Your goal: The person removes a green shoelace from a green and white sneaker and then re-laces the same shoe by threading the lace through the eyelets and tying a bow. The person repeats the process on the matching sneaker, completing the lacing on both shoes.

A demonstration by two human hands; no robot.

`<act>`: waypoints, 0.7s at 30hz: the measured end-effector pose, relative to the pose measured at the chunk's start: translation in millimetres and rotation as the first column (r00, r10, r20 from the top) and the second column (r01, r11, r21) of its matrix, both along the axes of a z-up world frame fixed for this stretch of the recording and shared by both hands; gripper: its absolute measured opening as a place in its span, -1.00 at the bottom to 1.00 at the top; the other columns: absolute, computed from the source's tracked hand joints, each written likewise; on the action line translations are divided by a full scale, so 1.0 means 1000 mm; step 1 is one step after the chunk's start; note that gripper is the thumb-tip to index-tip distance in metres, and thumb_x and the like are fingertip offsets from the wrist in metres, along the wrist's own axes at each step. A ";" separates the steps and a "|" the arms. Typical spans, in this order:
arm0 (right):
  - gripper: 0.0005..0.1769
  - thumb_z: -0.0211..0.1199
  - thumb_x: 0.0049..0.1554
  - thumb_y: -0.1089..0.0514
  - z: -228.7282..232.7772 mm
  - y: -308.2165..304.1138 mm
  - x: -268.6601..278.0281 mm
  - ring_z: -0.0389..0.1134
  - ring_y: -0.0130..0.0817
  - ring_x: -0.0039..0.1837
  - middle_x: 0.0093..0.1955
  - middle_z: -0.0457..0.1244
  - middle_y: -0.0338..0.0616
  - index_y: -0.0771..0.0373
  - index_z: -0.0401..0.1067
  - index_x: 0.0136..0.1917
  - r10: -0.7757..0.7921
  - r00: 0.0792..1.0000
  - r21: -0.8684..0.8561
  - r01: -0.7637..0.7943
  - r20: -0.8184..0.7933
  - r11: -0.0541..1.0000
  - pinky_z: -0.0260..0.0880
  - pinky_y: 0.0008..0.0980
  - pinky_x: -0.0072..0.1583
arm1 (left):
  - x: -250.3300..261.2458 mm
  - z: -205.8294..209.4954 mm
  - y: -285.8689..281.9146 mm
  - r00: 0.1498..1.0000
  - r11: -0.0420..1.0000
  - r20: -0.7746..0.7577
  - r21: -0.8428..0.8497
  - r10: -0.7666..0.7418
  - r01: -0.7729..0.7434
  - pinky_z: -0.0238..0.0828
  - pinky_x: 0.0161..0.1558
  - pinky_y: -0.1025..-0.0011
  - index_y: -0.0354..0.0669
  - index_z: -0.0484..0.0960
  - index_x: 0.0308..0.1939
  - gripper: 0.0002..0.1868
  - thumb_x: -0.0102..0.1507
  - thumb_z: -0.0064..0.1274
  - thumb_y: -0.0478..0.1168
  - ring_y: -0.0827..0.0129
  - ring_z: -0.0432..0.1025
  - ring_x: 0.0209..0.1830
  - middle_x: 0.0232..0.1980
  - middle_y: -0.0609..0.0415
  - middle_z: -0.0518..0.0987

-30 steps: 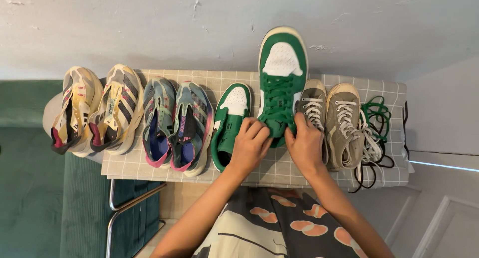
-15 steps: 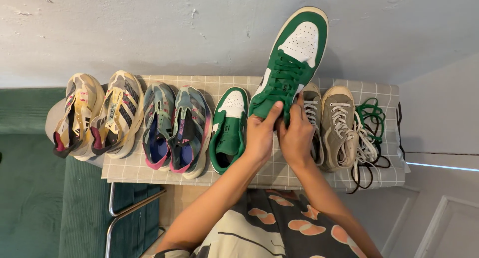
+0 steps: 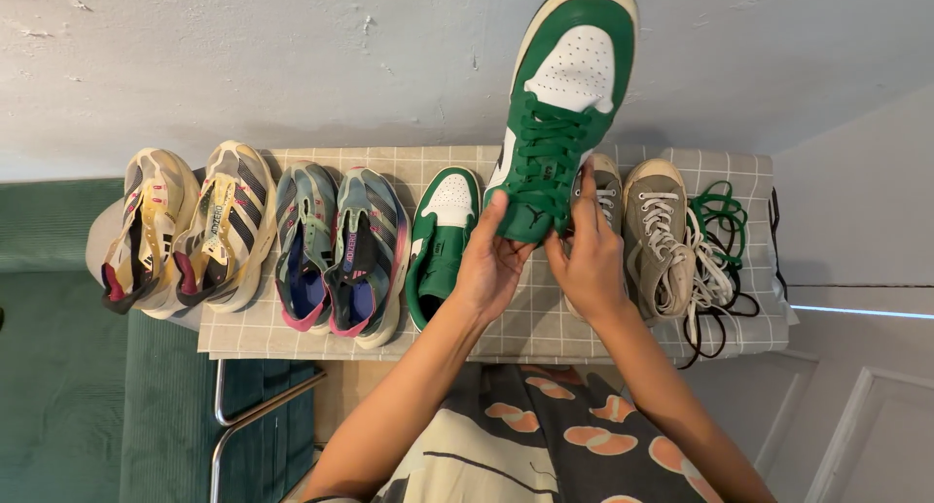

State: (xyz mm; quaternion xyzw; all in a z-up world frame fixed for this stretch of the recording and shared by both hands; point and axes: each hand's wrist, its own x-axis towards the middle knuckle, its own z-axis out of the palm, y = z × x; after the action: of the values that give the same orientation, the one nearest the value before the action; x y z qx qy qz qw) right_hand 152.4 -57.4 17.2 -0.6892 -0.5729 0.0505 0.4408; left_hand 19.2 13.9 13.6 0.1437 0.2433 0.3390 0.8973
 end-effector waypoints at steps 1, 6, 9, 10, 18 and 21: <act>-0.61 0.28 0.08 0.38 0.005 -0.002 0.002 0.48 0.06 0.05 0.56 0.00 0.53 0.54 0.24 0.13 0.026 1.000 -0.005 -0.026 -0.008 1.000 0.55 -0.27 -0.05 | 0.001 0.003 0.000 1.000 1.000 -0.020 0.011 -0.003 0.003 0.43 0.04 0.47 -0.24 0.68 0.03 -0.58 0.37 0.05 0.06 0.47 0.53 -0.08 -0.05 0.05 0.67; -0.71 0.27 0.12 0.37 0.042 -0.015 0.017 0.44 0.01 0.30 0.57 0.11 0.38 0.43 0.33 0.11 0.159 0.981 0.049 -0.155 -0.108 0.987 0.53 -0.25 0.19 | 0.001 0.004 0.001 0.999 0.986 -0.045 0.164 0.021 -0.013 0.44 0.21 0.39 -0.33 0.64 0.06 -0.58 0.38 0.12 0.00 0.39 0.53 0.06 0.06 -0.01 0.65; -0.89 0.31 0.25 0.34 0.055 -0.014 0.009 0.45 -0.24 0.03 0.21 0.31 0.05 0.36 0.46 0.06 -0.075 0.992 0.098 0.084 -0.099 0.992 0.50 -0.34 0.09 | 0.007 -0.007 -0.006 0.993 0.975 -0.104 0.221 0.050 -0.026 0.41 0.23 0.36 -0.32 0.64 0.07 -0.65 0.38 0.14 -0.08 0.41 0.51 0.08 0.09 0.03 0.63; -0.88 0.34 0.22 0.33 0.057 -0.012 0.006 0.42 -0.21 0.01 0.13 0.29 -0.01 0.34 0.50 0.05 -0.072 0.997 0.115 0.074 -0.017 0.991 0.46 -0.31 0.06 | 0.008 -0.012 -0.009 0.994 0.976 -0.096 0.219 0.045 -0.023 0.40 0.24 0.36 -0.32 0.63 0.07 -0.65 0.38 0.14 -0.09 0.42 0.50 0.10 0.10 0.04 0.63; -0.87 0.39 0.17 0.31 0.055 0.005 -0.011 0.38 -0.15 -0.08 -0.07 0.30 -0.14 0.27 0.56 0.02 -0.089 0.988 0.078 0.080 0.123 0.994 0.37 -0.23 -0.05 | 0.011 -0.050 -0.031 0.999 0.980 -0.005 0.194 0.033 -0.032 0.28 0.35 0.41 -0.29 0.58 0.16 -0.62 0.43 0.03 -0.07 0.46 0.42 0.25 0.22 0.07 0.57; -0.91 0.31 0.21 0.38 0.048 0.007 -0.017 0.38 -0.08 -0.07 -0.05 0.28 -0.08 0.33 0.47 0.00 -0.090 0.996 -0.001 0.090 0.025 0.996 0.37 -0.20 -0.06 | 0.013 -0.059 -0.034 0.991 0.976 0.125 0.202 0.051 -0.076 0.25 0.34 0.31 -0.51 0.52 0.20 -0.39 0.65 -0.17 0.13 0.35 0.37 0.26 0.26 -0.06 0.53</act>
State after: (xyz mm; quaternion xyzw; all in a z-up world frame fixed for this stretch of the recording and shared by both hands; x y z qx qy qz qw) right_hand 135.7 -50.5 65.1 -0.7153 -0.5467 0.0223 0.4347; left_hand 32.1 -19.8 -45.0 0.2078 0.1574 0.3991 0.8791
